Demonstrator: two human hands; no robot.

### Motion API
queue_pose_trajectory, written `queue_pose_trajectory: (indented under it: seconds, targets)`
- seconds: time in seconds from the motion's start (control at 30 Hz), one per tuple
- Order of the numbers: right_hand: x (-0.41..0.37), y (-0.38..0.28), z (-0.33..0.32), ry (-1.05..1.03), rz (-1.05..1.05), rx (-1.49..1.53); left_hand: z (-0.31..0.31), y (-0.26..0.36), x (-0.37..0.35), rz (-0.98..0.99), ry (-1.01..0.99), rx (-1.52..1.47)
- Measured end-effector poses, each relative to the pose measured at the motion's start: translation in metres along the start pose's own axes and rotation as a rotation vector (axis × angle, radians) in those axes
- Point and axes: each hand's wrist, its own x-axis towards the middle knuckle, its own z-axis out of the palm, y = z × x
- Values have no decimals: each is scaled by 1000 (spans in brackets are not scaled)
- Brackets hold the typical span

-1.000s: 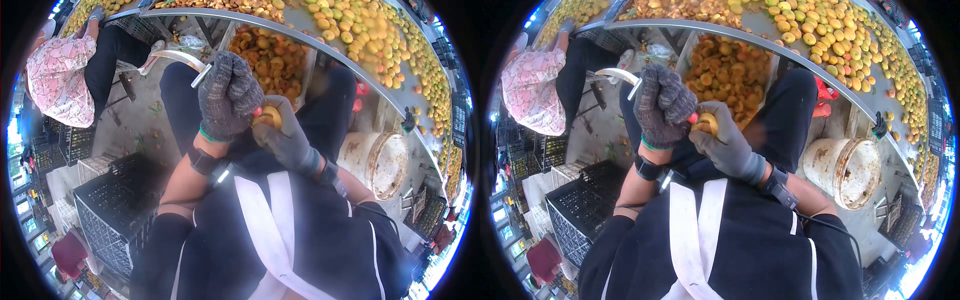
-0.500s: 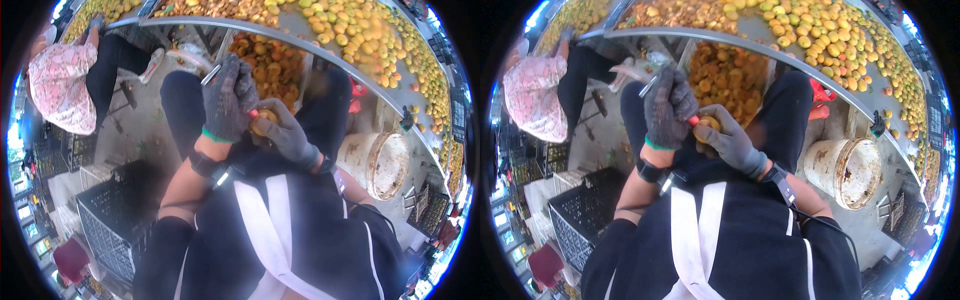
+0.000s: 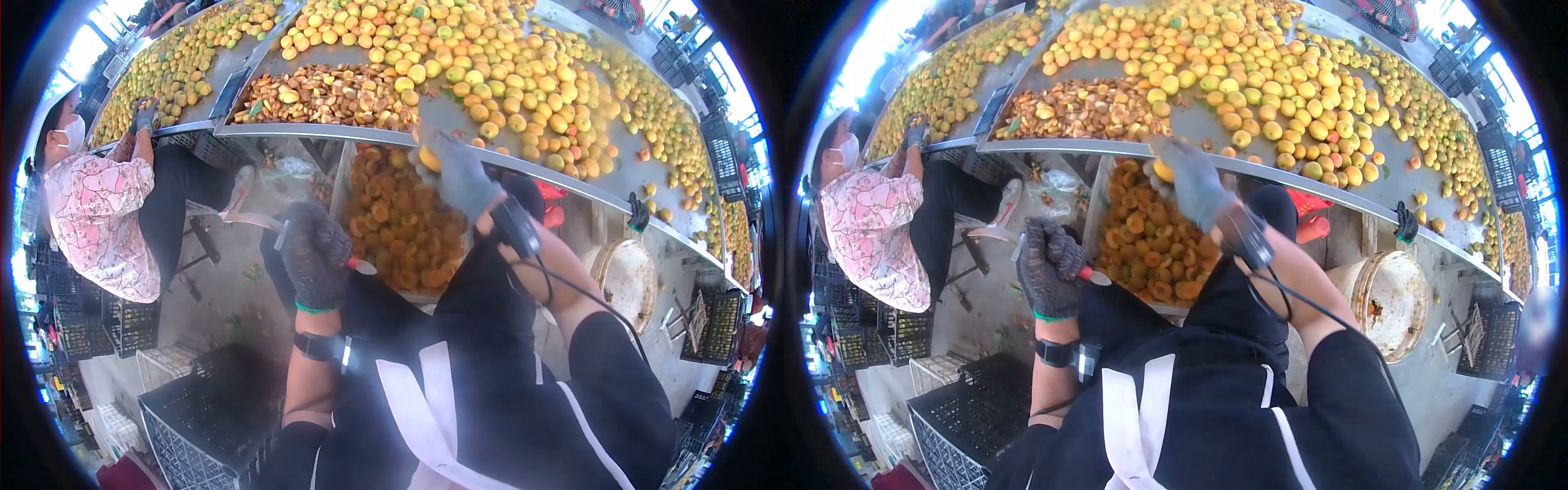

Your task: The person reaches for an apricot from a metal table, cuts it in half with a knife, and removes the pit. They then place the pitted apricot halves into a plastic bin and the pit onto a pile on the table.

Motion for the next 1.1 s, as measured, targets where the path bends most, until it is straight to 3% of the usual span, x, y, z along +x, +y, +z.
queue_pose_trajectory:
  seconds: [0.07,0.13,0.23,0.33,0.43,0.53,0.57,0.63,0.67,0.7,0.77,0.83,0.9,0.97,1.1]
  targets:
    - [37,-8,2,16,-38,-94,-8,-9,2,-10,-22,5]
    - [65,-10,9,319,-19,44,-20,-18,5,-46,-56,-16]
    - [58,14,0,250,-37,110,-30,-23,7,-74,27,-19]
    - [14,48,-22,-35,234,26,-43,-29,13,-109,49,-40]
    - [-22,83,-34,91,347,-87,-45,-34,16,-168,43,-75]
    - [-39,101,-52,203,191,-556,-41,-38,15,-241,7,-65]
    - [-44,97,-57,231,181,-549,-40,-40,14,-268,-6,-46]
    - [-56,77,-54,90,188,-438,-42,-46,13,-302,-50,-26]
    - [-62,65,-47,59,210,-188,-43,-49,13,-325,-33,32]
    - [-65,49,-46,74,200,-185,-44,-52,13,-346,-12,91]
    - [-63,16,-55,-169,-117,-413,-43,-55,13,-365,-11,131]
    - [-52,-18,-73,-8,-372,-702,-44,-59,15,-403,-18,112]
    - [-35,-60,-114,282,-415,-1123,-39,-61,16,-420,9,137]
    - [-11,-90,-167,448,-293,-1327,-37,-64,17,-431,40,163]
    - [21,-108,-220,456,-362,-1669,-34,-72,20,-451,20,247]
